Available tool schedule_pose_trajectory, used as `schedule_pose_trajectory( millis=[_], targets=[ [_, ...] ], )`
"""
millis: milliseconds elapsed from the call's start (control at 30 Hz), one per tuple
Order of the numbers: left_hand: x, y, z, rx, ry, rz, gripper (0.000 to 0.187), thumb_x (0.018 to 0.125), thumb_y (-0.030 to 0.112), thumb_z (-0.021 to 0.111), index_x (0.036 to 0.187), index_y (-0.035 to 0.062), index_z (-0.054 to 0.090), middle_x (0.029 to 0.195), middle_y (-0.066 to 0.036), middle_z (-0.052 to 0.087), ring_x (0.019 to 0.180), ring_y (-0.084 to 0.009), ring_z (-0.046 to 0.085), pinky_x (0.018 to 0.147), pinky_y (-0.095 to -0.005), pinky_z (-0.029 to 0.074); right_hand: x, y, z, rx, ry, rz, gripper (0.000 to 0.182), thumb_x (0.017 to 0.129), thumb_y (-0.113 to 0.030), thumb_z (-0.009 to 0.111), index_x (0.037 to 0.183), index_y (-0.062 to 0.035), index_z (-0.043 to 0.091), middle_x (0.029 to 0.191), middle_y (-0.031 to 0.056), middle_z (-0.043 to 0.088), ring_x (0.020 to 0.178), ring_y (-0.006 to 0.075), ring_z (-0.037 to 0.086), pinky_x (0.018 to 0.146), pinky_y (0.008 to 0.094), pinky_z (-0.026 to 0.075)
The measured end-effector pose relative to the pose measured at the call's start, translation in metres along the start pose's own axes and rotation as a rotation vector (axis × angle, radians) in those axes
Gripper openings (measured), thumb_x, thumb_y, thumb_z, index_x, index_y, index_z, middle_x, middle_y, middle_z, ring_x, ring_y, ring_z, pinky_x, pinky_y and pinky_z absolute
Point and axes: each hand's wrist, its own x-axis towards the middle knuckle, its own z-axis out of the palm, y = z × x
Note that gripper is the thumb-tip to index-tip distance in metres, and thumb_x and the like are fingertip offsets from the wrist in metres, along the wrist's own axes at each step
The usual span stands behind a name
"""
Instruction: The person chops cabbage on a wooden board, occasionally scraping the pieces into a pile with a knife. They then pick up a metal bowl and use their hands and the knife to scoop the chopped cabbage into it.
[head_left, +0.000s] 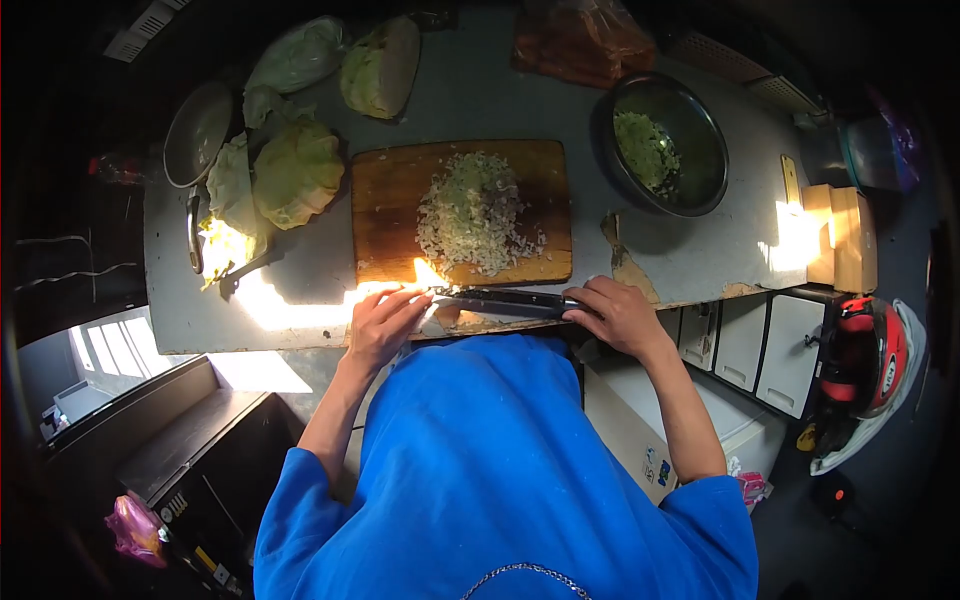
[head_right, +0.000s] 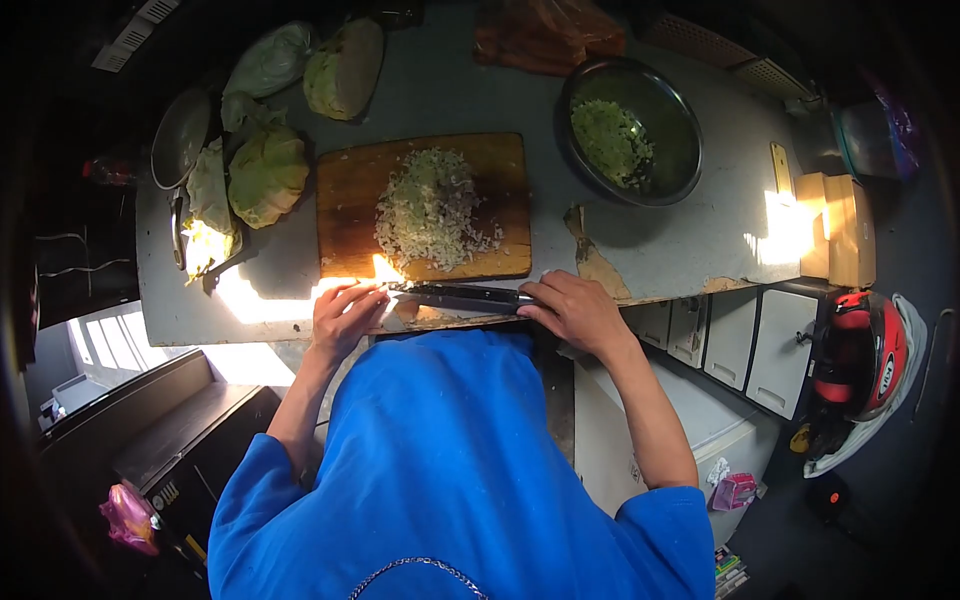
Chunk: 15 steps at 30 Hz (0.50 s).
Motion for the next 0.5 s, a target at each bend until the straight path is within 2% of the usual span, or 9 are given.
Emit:
schedule_pose_trajectory(
  millis=[100, 300, 367, 400, 467, 500],
  targets=[
    [-0.005, -0.001, -0.001, 0.094, -0.023, -0.054, 0.033, 0.074, 0.011, 0.087, 0.105, 0.0138, 0.076, 0.099, -0.005, 0.074, 0.086, -0.0233, 0.070, 0.078, -0.0361, 0.056, 0.008, 0.008, 0.002, 0.035, -0.007, -0.004, 0.029, 0.094, -0.036, 0.070, 0.102, -0.0083, 0.072, 0.091, 0.0070, 0.067, 0.083, 0.0289, 0.067, 0.070, 0.0425, 0.054],
    [0.011, -0.001, 0.001, -0.047, -0.160, -0.171, 0.026, 0.078, 0.007, 0.083, 0.101, 0.0100, 0.074, 0.096, -0.008, 0.071, 0.086, -0.0249, 0.069, 0.076, -0.0374, 0.053, 0.026, 0.022, -0.010, -0.020, -0.055, -0.051, 0.029, 0.095, -0.036, 0.068, 0.102, -0.0084, 0.072, 0.093, 0.0084, 0.069, 0.084, 0.0305, 0.069, 0.071, 0.0422, 0.056],
    [0.023, -0.004, 0.001, 0.048, -0.144, -0.092, 0.023, 0.079, 0.006, 0.081, 0.100, 0.0096, 0.072, 0.096, -0.007, 0.071, 0.089, -0.0261, 0.067, 0.077, -0.0397, 0.050, 0.033, 0.026, -0.008, -0.023, -0.028, -0.057, 0.027, 0.093, -0.034, 0.071, 0.100, -0.0077, 0.073, 0.091, 0.0079, 0.068, 0.082, 0.0300, 0.068, 0.069, 0.0414, 0.055],
    [0.029, -0.007, 0.001, 0.048, -0.145, -0.091, 0.023, 0.079, 0.006, 0.081, 0.100, 0.0096, 0.072, 0.096, -0.007, 0.071, 0.089, -0.0261, 0.067, 0.077, -0.0397, 0.050, 0.036, 0.028, -0.007, -0.027, -0.001, -0.062, 0.025, 0.091, -0.031, 0.073, 0.097, -0.0071, 0.073, 0.089, 0.0075, 0.068, 0.080, 0.0296, 0.068, 0.067, 0.0406, 0.055],
    [0.039, -0.014, 0.001, 0.109, -0.242, -0.159, 0.015, 0.086, 0.011, 0.073, 0.101, 0.0101, 0.069, 0.101, -0.003, 0.069, 0.097, -0.0253, 0.063, 0.083, -0.0411, 0.047, 0.046, 0.031, -0.006, -0.037, 0.021, -0.051, 0.026, 0.092, -0.032, 0.072, 0.096, -0.0067, 0.073, 0.089, 0.0086, 0.068, 0.080, 0.0306, 0.068, 0.068, 0.0410, 0.055],
    [0.047, -0.018, 0.001, 0.119, -0.195, -0.167, 0.014, 0.086, 0.012, 0.074, 0.099, 0.0109, 0.069, 0.099, 0.001, 0.068, 0.095, -0.0235, 0.063, 0.083, -0.0396, 0.048, 0.052, 0.034, -0.006, -0.048, 0.044, -0.044, 0.027, 0.092, -0.033, 0.072, 0.095, -0.0062, 0.073, 0.090, 0.0096, 0.068, 0.080, 0.0316, 0.068, 0.068, 0.0415, 0.055]
  ],
)
